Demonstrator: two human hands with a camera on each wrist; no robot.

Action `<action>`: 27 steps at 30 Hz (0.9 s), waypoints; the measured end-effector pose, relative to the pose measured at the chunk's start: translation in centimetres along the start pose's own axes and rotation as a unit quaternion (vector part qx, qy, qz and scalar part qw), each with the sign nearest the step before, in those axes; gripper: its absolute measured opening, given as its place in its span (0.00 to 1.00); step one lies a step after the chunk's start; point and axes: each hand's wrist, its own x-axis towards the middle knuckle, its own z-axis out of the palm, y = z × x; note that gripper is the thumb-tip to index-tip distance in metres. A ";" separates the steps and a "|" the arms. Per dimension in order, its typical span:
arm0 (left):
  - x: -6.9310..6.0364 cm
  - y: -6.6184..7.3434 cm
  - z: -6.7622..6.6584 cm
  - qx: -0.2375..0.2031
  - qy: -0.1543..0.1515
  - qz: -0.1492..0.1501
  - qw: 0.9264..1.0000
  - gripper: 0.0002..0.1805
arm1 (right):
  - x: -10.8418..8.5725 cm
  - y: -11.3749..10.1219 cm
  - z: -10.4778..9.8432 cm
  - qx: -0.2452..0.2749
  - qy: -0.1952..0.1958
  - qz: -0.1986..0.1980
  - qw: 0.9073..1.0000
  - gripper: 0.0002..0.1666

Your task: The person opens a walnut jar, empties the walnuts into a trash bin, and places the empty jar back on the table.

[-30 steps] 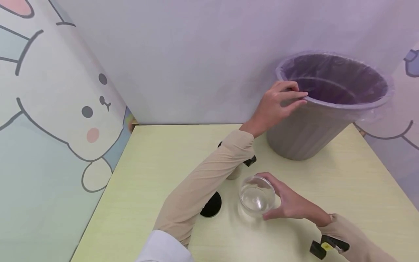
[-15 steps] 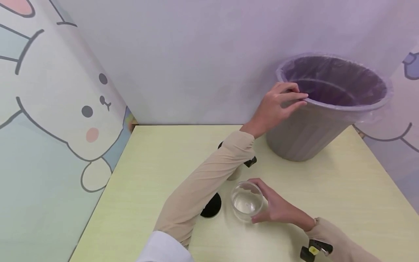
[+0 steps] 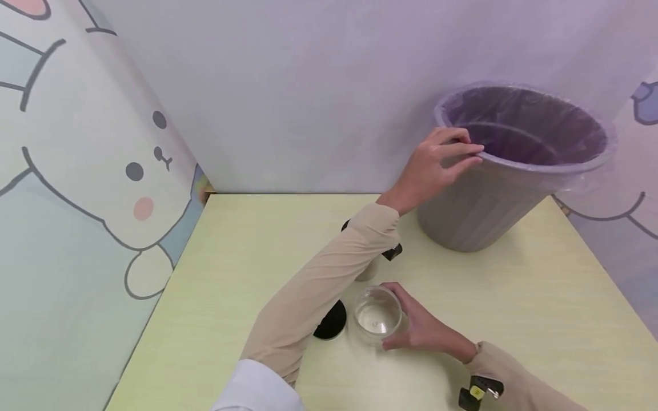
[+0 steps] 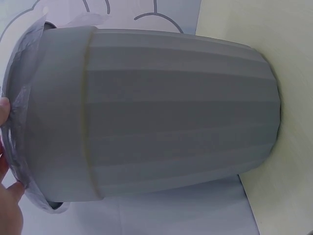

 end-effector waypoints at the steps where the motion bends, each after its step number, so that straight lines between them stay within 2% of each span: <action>1: 0.0 0.0 0.0 0.002 -0.001 -0.001 1.000 0.14 | 0.0 -0.4 0.1 -0.002 0.003 0.003 1.000 0.55; 6: 0.1 -0.1 -0.1 -0.004 0.002 0.000 1.000 0.13 | 0.1 -1.5 0.4 -0.010 0.019 0.013 1.000 0.55; 13: 0.0 -0.1 -0.2 0.000 -0.002 -0.019 1.000 0.14 | -0.1 0.9 1.1 -0.058 0.044 0.028 0.997 0.57; 19: -0.7 0.1 -0.6 0.020 -0.011 -0.028 0.999 0.15 | -0.4 1.9 1.0 -0.097 0.048 0.016 0.994 0.61; 23: -1.2 0.3 -1.2 0.014 -0.019 -0.052 0.998 0.16 | -0.8 2.2 0.4 -0.111 0.035 0.005 0.993 0.64; 27: -1.8 0.4 -2.1 -0.009 -0.035 -0.080 0.996 0.17 | -1.1 2.7 -0.5 -0.096 0.027 -0.009 0.995 0.64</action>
